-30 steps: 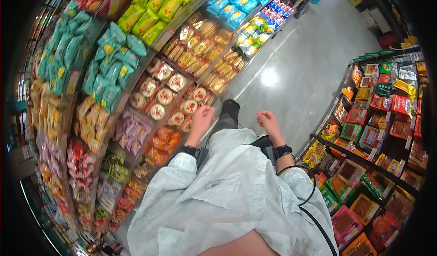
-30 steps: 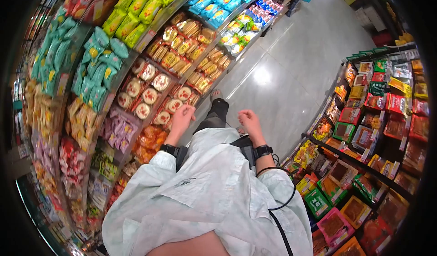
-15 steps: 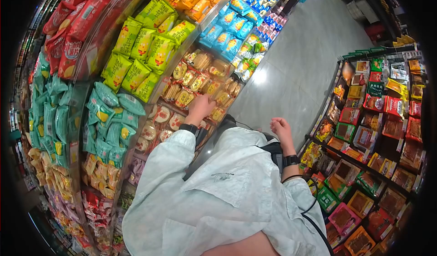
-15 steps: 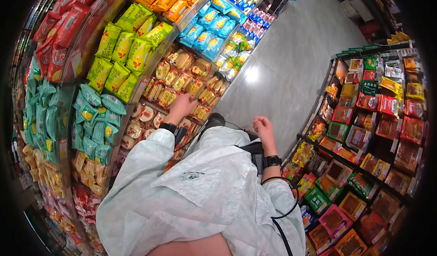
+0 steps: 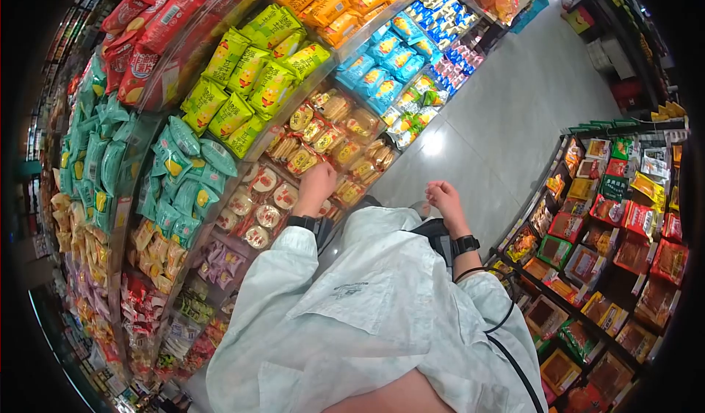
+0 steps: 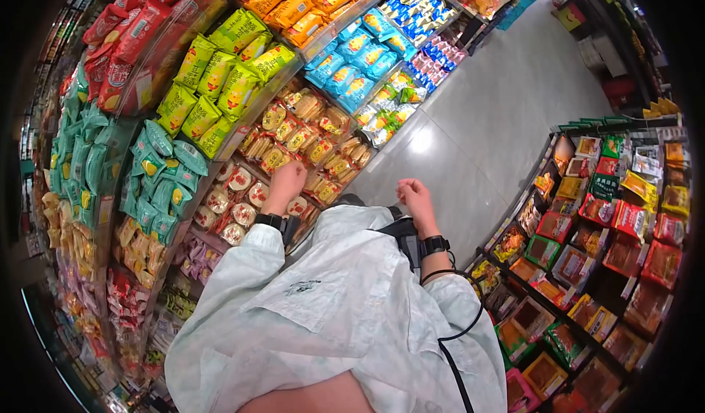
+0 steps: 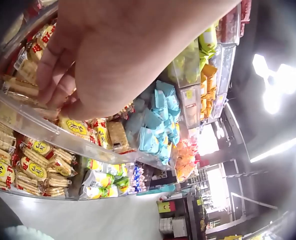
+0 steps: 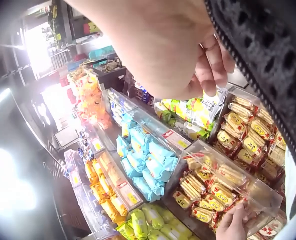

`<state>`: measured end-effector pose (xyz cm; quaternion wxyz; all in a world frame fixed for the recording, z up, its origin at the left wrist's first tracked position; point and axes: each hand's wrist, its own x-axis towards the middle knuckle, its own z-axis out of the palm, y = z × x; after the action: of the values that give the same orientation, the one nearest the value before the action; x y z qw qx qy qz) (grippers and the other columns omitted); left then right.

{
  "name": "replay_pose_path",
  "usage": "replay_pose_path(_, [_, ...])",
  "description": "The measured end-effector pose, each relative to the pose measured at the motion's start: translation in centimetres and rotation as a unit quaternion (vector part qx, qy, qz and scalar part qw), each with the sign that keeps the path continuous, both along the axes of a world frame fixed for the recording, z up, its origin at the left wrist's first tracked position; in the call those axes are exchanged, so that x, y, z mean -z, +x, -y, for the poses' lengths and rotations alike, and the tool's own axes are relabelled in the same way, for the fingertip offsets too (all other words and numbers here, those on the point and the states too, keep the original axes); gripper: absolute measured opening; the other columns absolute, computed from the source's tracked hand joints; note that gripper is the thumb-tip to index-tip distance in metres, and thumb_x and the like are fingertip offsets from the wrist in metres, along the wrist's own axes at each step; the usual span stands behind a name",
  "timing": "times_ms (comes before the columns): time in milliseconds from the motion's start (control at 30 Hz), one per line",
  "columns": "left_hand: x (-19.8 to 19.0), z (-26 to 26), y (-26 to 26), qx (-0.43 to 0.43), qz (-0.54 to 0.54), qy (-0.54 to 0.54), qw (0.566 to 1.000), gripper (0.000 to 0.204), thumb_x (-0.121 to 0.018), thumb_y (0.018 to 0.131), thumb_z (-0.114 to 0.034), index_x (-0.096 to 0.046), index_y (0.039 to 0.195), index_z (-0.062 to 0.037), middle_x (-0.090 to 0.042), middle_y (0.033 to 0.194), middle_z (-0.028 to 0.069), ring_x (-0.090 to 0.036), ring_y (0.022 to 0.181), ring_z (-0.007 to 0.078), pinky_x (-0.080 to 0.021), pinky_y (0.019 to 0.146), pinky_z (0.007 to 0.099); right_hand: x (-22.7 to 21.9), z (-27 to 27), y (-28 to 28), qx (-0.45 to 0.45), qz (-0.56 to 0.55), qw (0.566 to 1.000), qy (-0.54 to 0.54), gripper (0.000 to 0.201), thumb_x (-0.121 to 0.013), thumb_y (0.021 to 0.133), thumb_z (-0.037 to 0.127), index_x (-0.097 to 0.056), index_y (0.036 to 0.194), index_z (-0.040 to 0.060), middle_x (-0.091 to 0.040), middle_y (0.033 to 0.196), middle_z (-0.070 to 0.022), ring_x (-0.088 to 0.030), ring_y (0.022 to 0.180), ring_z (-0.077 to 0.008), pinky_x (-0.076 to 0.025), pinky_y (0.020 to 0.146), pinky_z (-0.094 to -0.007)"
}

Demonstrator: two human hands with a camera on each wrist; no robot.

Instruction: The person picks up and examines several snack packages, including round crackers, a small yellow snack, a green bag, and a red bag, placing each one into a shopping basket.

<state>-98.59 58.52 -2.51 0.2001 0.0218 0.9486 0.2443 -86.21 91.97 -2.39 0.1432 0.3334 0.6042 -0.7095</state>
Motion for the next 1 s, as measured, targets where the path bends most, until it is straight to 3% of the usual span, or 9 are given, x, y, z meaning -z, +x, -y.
replay_pose_path(167, [-6.0, -0.6, 0.4, -0.072, -0.035, 0.141, 0.987, 0.02, -0.07, 0.085, -0.022, -0.069, 0.087, -0.0023, -0.07, 0.078, 0.0154, -0.068, 0.072, 0.0287, -0.053, 0.068, 0.0376, 0.5, 0.9, -0.2, -0.01, 0.001, 1.0, -0.005, 0.016, -0.056, 0.094, 0.014, -0.063, 0.106, 0.0059, -0.064, 0.091, -0.002, -0.061, 0.078, -0.0101, -0.05, 0.075, -0.0246])
replay_pose_path(267, [-6.3, -0.3, 0.4, -0.085, -0.031, 0.239, 0.967, 0.018, -0.072, 0.087, -0.017, -0.069, 0.09, 0.0002, -0.067, 0.073, 0.0078, -0.063, 0.066, 0.014, -0.051, 0.065, 0.028, 0.2, 1.6, 0.7, 0.013, 0.017, 1.0, -0.002, 0.014, -0.057, 0.094, 0.013, -0.063, 0.103, 0.0045, -0.064, 0.088, -0.0016, -0.057, 0.074, -0.0084, -0.047, 0.069, -0.0229])
replay_pose_path(367, [-6.3, -0.5, 0.1, -0.101, -0.021, 0.309, 0.946, 0.013, -0.069, 0.089, -0.012, -0.068, 0.09, 0.0005, -0.066, 0.073, 0.0044, -0.061, 0.068, 0.0095, -0.05, 0.065, 0.026, 0.0, 2.3, 2.6, 0.046, 0.044, 0.998, 0.011, 0.012, -0.058, 0.094, 0.013, -0.063, 0.102, 0.0043, -0.064, 0.087, -0.0008, -0.056, 0.072, -0.007, -0.046, 0.065, -0.0218])
replay_pose_path(500, [-5.9, -0.8, -0.2, -0.08, -0.007, 0.375, 0.924, 0.014, -0.068, 0.089, -0.012, -0.067, 0.091, 0.001, -0.07, 0.078, 0.0073, -0.065, 0.072, 0.0111, -0.051, 0.067, 0.0273, -1.3, 3.4, 4.1, 0.058, 0.069, 0.996, 0.028, 0.013, -0.06, 0.095, 0.015, -0.064, 0.103, 0.0052, -0.065, 0.089, -0.0003, -0.057, 0.075, -0.0073, -0.047, 0.069, -0.0216])
replay_pose_path(700, [-7.4, -2.0, 2.6, -0.056, 0.13, 0.548, 0.825, 0.009, -0.065, 0.094, -0.011, -0.064, 0.096, -0.0021, -0.066, 0.085, 0.0006, -0.062, 0.078, 0.0084, -0.049, 0.071, 0.0231, -4.7, 5.8, 2.3, -0.065, -0.038, 0.996, 0.038, 0.034, -0.07, 0.089, 0.012, -0.058, 0.12, 0.0043, -0.065, 0.105, -0.004, -0.06, 0.093, -0.0116, -0.05, 0.085, -0.0279])
replay_pose_path(800, [-8.6, -3.3, 5.1, -0.104, 0.13, 0.579, 0.798, 0.012, -0.064, 0.096, -0.013, -0.063, 0.098, -0.0016, -0.065, 0.085, 0.0016, -0.062, 0.077, 0.008, -0.05, 0.074, 0.0223, -7.6, 7.7, 0.7, -0.126, -0.108, 0.984, -0.063, 0.045, -0.072, 0.087, 0.007, -0.053, 0.128, 0.0077, -0.063, 0.109, -0.0041, -0.06, 0.101, -0.0134, -0.049, 0.091, -0.0293])
replay_pose_path(933, [-8.2, -4.2, 10.2, -0.206, 0.14, 0.63, 0.736, 0.013, -0.063, 0.097, -0.015, -0.062, 0.1, -0.0022, -0.065, 0.087, 0.0024, -0.063, 0.079, 0.0101, -0.051, 0.075, 0.0238, -6.8, 7.7, 0.6, -0.25, -0.157, 0.95, -0.098, 0.052, -0.074, 0.083, -0.001, -0.051, 0.129, 0.0064, -0.063, 0.113, -0.0048, -0.06, 0.102, -0.0124, -0.05, 0.093, -0.0309])
replay_pose_path(1000, [-7.9, -4.6, 13.0, -0.236, 0.134, 0.621, 0.736, 0.015, -0.063, 0.097, -0.017, -0.062, 0.101, -0.0028, -0.065, 0.088, 0.0023, -0.063, 0.081, 0.0101, -0.051, 0.075, 0.0237, -5.9, 7.0, 1.2, -0.319, -0.179, 0.924, -0.109, 0.051, -0.074, 0.083, -0.003, -0.051, 0.128, 0.0054, -0.063, 0.115, -0.0052, -0.061, 0.102, -0.012, -0.05, 0.093, -0.0304])
